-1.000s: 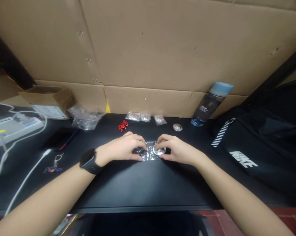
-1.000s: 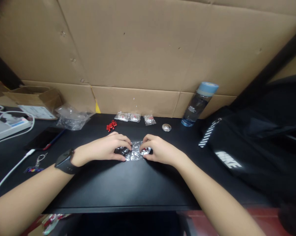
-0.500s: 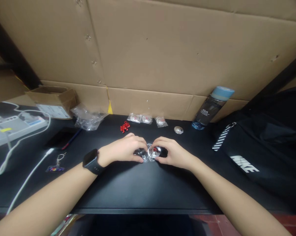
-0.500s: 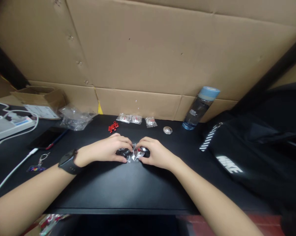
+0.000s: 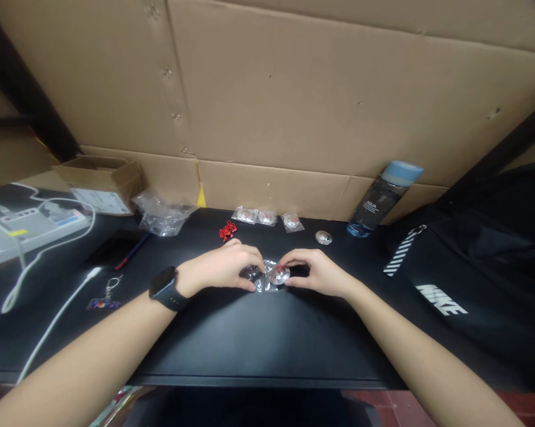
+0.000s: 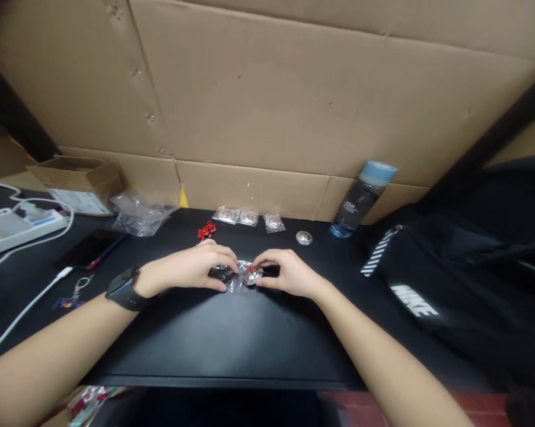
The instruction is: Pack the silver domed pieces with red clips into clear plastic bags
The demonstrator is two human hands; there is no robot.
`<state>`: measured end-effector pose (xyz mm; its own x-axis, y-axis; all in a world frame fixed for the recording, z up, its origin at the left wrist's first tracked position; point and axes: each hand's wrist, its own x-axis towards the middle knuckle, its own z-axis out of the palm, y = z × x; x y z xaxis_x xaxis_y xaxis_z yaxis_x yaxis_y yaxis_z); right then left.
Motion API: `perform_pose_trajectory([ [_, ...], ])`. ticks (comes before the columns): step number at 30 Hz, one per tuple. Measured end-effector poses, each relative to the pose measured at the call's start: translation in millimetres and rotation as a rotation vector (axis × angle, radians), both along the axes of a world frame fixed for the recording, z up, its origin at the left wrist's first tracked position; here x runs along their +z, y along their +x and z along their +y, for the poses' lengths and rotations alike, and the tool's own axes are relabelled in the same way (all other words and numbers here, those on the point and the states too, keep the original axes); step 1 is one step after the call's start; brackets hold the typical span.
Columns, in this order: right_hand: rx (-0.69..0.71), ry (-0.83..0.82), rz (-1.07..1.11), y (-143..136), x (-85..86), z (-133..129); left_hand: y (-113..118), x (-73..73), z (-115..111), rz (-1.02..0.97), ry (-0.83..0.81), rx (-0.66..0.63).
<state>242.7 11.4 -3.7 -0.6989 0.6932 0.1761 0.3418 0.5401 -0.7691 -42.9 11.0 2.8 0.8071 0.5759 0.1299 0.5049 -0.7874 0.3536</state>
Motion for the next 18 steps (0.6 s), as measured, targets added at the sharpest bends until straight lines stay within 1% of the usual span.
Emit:
perform_pose_trajectory([
  [6, 0.009, -0.095, 0.035, 0.9, -1.0, 0.1, 1.8, 3.0, -0.8, 0.008, -0.012, 0.009],
  [13, -0.03, -0.198, 0.042, 1.6, -8.6, 5.0, -3.4, -0.4, 1.0, -0.007, 0.035, -0.012],
  [18, 0.025, -0.218, 0.059, 2.8, -7.6, 7.8, -9.4, 0.6, 5.2, 0.007, 0.055, -0.002],
])
